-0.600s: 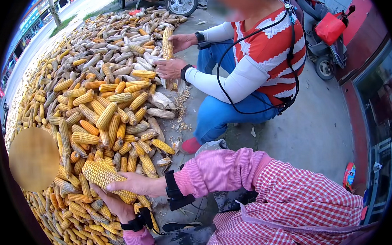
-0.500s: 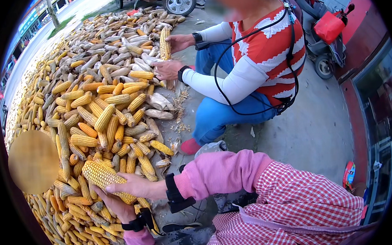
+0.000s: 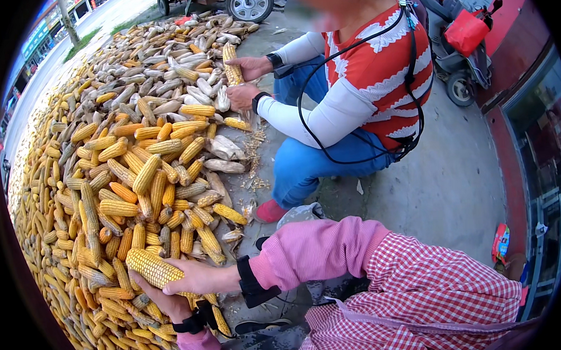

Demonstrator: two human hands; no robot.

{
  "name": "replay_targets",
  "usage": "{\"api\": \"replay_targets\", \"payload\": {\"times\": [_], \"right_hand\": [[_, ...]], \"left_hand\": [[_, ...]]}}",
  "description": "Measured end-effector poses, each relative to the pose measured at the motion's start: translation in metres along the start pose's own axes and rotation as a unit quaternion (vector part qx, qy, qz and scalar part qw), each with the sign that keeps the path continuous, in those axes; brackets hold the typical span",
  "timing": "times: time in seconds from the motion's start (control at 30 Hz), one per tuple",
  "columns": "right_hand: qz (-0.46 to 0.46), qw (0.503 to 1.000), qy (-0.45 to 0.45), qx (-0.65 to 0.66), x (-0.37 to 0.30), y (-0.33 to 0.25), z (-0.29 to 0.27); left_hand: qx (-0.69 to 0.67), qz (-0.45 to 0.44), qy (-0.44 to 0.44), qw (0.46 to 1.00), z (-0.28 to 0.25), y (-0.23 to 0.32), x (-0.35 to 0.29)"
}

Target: The person sits on the ground and shucks corn cobs by hand, peeling back the husks and removing silk. They repeatedly pick up cobs from a large pile, strip them, and place the cleaned cobs aside.

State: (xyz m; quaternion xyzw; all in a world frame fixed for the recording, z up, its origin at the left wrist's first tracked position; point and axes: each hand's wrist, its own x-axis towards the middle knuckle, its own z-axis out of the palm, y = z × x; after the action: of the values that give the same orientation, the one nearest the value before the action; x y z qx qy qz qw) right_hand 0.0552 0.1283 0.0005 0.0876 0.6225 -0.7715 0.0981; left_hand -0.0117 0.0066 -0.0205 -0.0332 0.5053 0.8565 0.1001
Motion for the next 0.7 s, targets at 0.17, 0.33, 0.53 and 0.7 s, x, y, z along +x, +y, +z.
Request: {"api": "replay_targets", "payload": {"times": [0.17, 0.33, 0.53, 0.7], "right_hand": [[-0.049, 0.996, -0.051, -0.050, -0.007, 0.006, 0.009], [-0.069, 0.994, -0.048, -0.064, -0.011, 0.004, 0.010], [-0.065, 0.995, -0.051, -0.049, -0.008, 0.006, 0.015], [-0.050, 0.995, -0.064, -0.051, -0.005, 0.005, 0.011]], "left_hand": [[0.006, 0.005, -0.074, 0.997, -0.039, 0.008, 0.003], [0.010, 0.028, -0.011, 0.999, -0.015, 0.015, -0.012], [-0.021, 0.010, 0.014, 1.000, -0.016, 0.017, -0.006], [-0.037, -0.005, 0.011, 0.999, -0.008, 0.018, -0.003]]}}
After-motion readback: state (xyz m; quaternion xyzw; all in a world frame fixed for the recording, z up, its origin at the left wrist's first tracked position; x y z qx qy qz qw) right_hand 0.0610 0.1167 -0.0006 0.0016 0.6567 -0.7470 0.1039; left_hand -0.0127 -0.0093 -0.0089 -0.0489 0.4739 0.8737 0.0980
